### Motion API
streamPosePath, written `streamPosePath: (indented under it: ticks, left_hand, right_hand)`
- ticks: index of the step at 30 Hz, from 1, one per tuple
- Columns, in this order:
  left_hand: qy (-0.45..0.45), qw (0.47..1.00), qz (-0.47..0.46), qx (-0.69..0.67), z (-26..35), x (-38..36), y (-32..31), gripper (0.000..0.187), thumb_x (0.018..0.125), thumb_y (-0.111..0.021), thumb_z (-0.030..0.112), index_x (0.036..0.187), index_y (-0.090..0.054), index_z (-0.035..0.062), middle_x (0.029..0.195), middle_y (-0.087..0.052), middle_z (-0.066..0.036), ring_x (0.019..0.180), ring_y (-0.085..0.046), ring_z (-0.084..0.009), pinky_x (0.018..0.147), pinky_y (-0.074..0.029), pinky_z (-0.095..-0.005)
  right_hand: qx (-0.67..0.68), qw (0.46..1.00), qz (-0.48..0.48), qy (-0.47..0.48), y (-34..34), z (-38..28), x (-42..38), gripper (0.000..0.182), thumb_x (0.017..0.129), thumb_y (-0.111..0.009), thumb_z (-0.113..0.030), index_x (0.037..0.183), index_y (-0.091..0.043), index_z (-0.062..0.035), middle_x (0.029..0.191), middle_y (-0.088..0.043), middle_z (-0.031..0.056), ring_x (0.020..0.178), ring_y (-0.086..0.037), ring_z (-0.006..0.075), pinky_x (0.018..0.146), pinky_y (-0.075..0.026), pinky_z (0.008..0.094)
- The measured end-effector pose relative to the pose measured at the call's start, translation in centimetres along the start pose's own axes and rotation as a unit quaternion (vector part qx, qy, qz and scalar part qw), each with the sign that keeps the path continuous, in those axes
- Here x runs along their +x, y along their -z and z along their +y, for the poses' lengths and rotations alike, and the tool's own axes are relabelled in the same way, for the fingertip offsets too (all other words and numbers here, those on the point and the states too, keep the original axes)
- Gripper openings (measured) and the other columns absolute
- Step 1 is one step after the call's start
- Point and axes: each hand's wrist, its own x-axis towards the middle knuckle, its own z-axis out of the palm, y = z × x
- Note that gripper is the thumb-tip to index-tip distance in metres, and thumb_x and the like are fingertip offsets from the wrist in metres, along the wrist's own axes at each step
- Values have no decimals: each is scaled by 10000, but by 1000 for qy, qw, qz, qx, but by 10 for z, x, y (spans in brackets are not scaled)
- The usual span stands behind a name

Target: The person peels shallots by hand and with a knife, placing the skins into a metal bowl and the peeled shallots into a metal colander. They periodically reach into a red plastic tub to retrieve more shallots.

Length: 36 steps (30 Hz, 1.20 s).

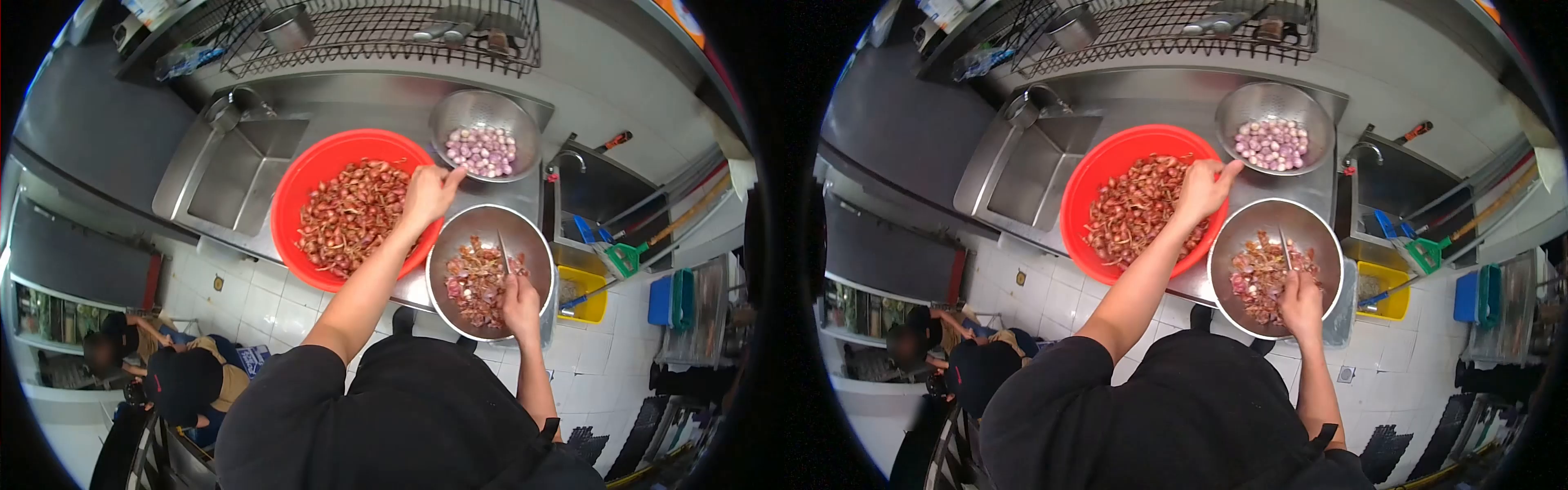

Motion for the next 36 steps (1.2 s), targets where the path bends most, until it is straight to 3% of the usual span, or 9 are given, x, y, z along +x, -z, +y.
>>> streamPosePath:
  ticks: [1, 3, 6, 9, 14, 17, 25, 29, 36]
  left_hand:
    - [45, 998, -31, 20, -18, -4, 3, 286, 884, -682, 238, 799, -719, -32, 1047, -681, -227, 1008, -644, -383, 923, -488, -429]
    - [-110, 983, 134, 60, -83, -11, -1, 223, 884, -677, 187, 905, -718, -31, 1112, -669, -225, 1061, -622, -379, 952, -478, -427]
    - [19, 973, 178, 148, -124, -21, 38, 318, 829, -715, 130, 1127, -691, 23, 1192, -646, -227, 1196, -567, -373, 1022, -443, -443]
    - [216, 951, 70, 208, -172, -20, 95, 291, 841, -650, 156, 1111, -684, 56, 1056, -682, -236, 1010, -656, -404, 895, -518, -480]
    - [244, 921, -3, 302, -234, -38, 135, 358, 827, -605, 84, 1181, -654, 105, 1074, -681, -233, 1061, -642, -403, 917, -514, -508]
    - [222, 950, -9, 219, -247, -39, 137, 353, 825, -605, 74, 1172, -663, 108, 1081, -676, -240, 1088, -629, -404, 954, -503, -488]
    - [195, 959, 129, 162, -228, -5, 102, 306, 862, -644, 211, 1144, -676, 97, 1080, -678, -235, 1057, -643, -389, 938, -507, -481]
    - [296, 907, 66, 291, -214, 9, 83, 430, 871, -661, 352, 1228, -637, 112, 1295, -604, -195, 1190, -583, -367, 1008, -446, -506]
    - [317, 909, 81, 260, -216, 23, 87, 390, 830, -645, 272, 1100, -685, -7, 1277, -600, -247, 1111, -617, -425, 977, -472, -516]
  right_hand:
    - [-23, 1000, 9, 1, 0, 8, 1, 326, 1008, -483, -250, 931, -610, 40, 711, -627, 231, 688, -649, 373, 660, -472, 481]
    - [-3, 1000, -6, 3, 4, 1, -3, 303, 1004, -491, -237, 977, -604, 42, 737, -640, 240, 716, -656, 390, 675, -481, 482]
    - [5, 999, -26, 30, 8, 5, -2, 279, 990, -519, -216, 1052, -591, 46, 782, -663, 254, 764, -667, 417, 702, -495, 487]
    - [-22, 997, -54, 58, 15, 3, 1, 275, 971, -554, -208, 1072, -588, 46, 808, -673, 264, 802, -669, 436, 727, -503, 492]
    - [-108, 987, -100, 68, 35, -21, 11, 260, 940, -594, -191, 1043, -621, 45, 847, -667, 293, 837, -660, 454, 765, -518, 489]
    - [-131, 969, -116, 172, 46, -26, 20, 243, 933, -604, -183, 1043, -660, 26, 868, -666, 290, 826, -661, 448, 743, -520, 482]
    - [-145, 970, -146, 126, 63, -65, 29, 207, 925, -618, -181, 987, -662, 11, 847, -672, 261, 810, -653, 445, 727, -517, 468]
    - [-189, 940, -202, 199, 71, -63, 33, 203, 916, -622, -187, 1000, -642, -3, 792, -659, 265, 767, -649, 444, 686, -506, 503]
    - [-265, 910, -251, 196, 93, -66, 24, 248, 930, -599, -214, 1097, -587, -31, 778, -656, 261, 766, -640, 454, 692, -495, 548]
